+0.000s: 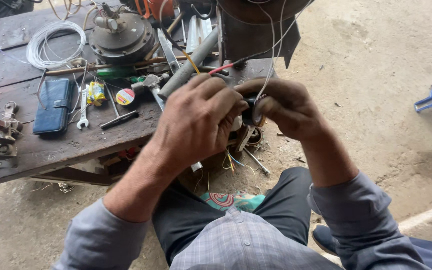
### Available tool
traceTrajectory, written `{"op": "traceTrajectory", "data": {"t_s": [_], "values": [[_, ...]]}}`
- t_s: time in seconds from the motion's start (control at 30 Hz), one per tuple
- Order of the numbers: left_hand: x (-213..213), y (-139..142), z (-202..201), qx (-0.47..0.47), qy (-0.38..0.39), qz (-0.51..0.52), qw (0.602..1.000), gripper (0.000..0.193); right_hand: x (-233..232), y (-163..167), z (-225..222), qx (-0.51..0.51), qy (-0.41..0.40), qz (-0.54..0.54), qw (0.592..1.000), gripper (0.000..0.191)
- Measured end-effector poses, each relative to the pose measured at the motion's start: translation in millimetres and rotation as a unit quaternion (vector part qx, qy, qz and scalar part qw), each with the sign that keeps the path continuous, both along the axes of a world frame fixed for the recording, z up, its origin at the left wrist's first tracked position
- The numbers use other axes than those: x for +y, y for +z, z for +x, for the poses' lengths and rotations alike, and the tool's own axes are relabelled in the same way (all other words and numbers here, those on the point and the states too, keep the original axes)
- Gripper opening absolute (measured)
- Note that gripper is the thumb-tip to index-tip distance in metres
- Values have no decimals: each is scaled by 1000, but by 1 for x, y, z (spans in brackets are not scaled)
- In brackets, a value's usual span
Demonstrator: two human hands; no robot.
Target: The person sits at a cluttered workbench and repairs electrical wires. They strip insulation from wire ends, twist the strands, and wrap the connections with black and yellow electrical tape. The person uses a knife to strip the insulation and handles multiple wire segments throughout the task.
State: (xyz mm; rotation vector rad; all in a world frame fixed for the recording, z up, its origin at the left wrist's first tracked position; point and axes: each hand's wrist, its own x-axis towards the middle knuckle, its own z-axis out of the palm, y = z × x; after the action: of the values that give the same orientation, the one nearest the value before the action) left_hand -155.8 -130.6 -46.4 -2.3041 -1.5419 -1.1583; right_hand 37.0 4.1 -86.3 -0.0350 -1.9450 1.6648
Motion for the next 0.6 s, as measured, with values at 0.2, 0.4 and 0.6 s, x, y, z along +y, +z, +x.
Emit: {"op": "traceTrajectory", "data": {"t_s": [0.2, 0.4, 0.6], "values": [[-4, 13, -10, 28, -4, 26, 999, 13, -2, -8, -4, 66, -109, 229, 965, 24], [-14, 3, -4, 47, 53, 107, 992, 11, -31, -28, -17, 115, 5, -320, 940, 26], [-24, -7, -14, 26, 90, 66, 993, 20, -33, -30, -19, 69, 41, -238, 968, 45]]}}
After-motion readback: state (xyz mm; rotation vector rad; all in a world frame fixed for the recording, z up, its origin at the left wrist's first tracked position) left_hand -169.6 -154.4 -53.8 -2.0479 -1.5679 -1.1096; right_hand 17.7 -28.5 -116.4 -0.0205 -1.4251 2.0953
